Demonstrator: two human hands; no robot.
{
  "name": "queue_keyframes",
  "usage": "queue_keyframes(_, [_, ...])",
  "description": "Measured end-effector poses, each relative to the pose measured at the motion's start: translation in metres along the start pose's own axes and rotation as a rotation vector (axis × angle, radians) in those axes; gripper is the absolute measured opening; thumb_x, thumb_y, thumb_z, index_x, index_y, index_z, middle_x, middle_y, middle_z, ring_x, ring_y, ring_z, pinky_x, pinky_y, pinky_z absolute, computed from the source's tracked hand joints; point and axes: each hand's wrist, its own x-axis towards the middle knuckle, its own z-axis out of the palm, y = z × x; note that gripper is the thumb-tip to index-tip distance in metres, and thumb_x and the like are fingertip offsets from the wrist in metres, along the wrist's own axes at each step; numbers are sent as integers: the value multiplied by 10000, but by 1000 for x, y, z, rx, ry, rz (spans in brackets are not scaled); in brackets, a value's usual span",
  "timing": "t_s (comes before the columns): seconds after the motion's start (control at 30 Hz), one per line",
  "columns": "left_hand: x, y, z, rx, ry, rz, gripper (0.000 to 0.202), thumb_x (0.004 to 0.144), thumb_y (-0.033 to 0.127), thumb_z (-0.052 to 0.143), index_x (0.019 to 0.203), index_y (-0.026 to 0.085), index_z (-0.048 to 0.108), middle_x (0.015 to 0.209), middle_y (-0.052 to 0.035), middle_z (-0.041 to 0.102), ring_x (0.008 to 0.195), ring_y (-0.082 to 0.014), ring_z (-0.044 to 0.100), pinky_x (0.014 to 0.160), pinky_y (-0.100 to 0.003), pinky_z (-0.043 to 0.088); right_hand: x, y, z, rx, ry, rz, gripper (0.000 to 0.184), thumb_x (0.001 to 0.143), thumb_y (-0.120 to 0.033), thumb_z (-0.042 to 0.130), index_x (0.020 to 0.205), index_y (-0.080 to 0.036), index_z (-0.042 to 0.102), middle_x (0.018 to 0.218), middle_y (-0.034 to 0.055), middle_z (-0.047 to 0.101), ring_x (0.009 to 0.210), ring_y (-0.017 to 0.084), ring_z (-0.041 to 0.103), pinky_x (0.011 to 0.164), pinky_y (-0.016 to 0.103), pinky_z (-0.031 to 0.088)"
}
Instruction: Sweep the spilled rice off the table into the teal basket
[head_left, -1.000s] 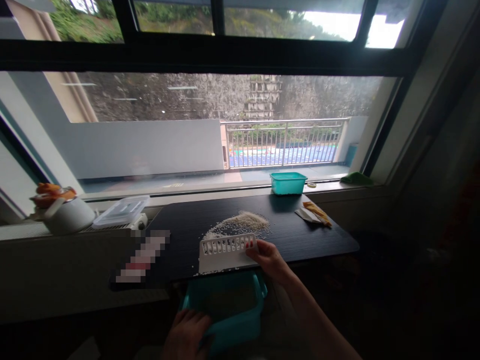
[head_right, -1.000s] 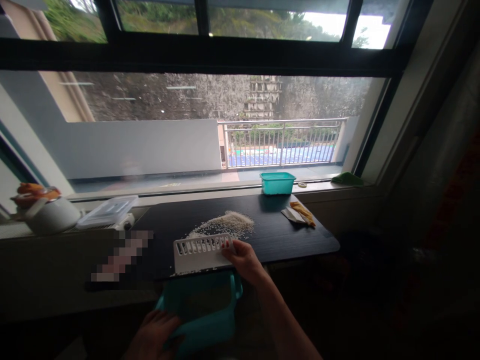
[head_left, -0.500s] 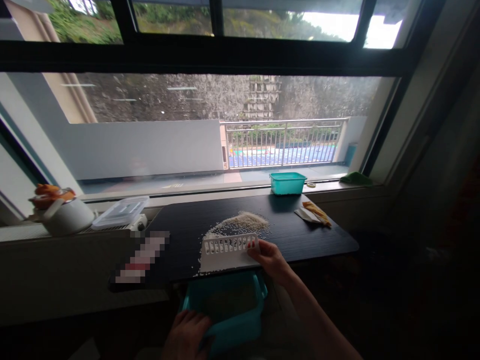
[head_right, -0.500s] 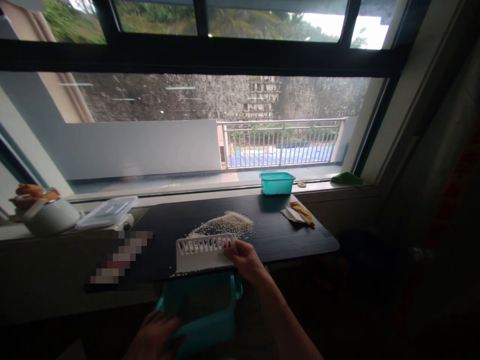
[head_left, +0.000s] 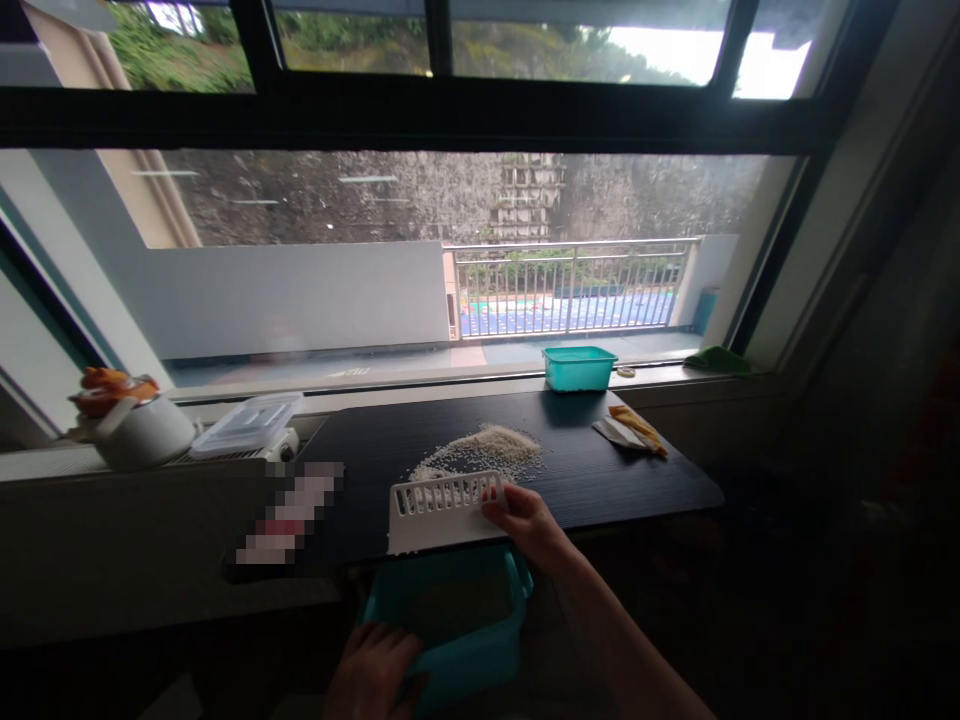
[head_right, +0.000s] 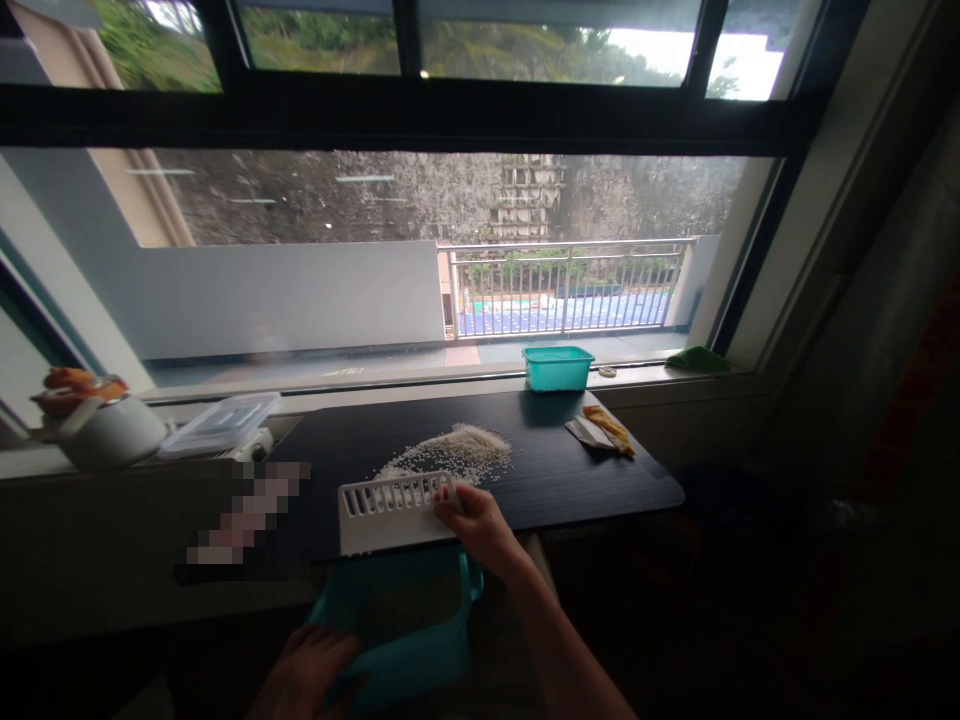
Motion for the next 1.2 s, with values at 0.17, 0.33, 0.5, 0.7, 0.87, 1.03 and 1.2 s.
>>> queue_keyframes(0.17, [0,0,-3,-10,-16,-43,118,783,163,524,768,210,632,808,-16,677,820,-227,610,828,-386,399,4,-6,3,-57,7,-9,281,743,-424,674,872,-175,667,802,13,616,776,181,560,716,307,459])
queue_keyframes(0.33, [-2,-5,-5,6,1,-29,121,776,162,511,735,211,615,777,-12,668,792,-233,605,779,-381,407,6,0,11,-23,17,-1,301,710,-463,690,828,-188,660,793,12,608,768,187,560,705,313,462])
queue_keyframes(0.5, [-3,-6,-6,2,-13,-31,114,779,167,512,750,201,616,800,-27,671,812,-241,607,806,-392,395,4,-2,7,-46,-6,3,277,738,-437,676,855,-185,663,807,17,606,776,186,556,712,310,459])
queue_keyframes(0.7, [-4,-3,-6,8,-24,-50,114,785,160,516,757,196,620,810,-29,675,823,-239,605,817,-389,386,8,-4,7,-54,6,-12,281,745,-434,671,856,-176,658,784,15,597,751,177,541,689,302,449])
queue_keyframes(0.87, [-4,-4,-6,7,2,-36,109,784,157,524,729,200,608,789,-22,672,803,-235,603,801,-383,392,4,0,11,-53,-1,-1,285,730,-444,682,835,-179,668,790,13,602,759,178,545,708,305,452])
queue_keyframes(1.03, [-3,1,-6,-34,44,-36,108,777,151,535,754,212,621,786,-6,670,807,-229,607,838,-392,382,-2,0,-4,-51,32,12,309,724,-458,685,855,-178,677,792,18,631,762,186,563,703,305,459])
queue_keyframes(1.2, [-1,7,-4,-55,63,17,104,760,147,549,717,222,606,758,10,666,778,-219,604,809,-373,396,-2,2,-29,-13,119,-7,297,718,-438,700,865,-182,672,787,13,643,737,168,556,686,293,447])
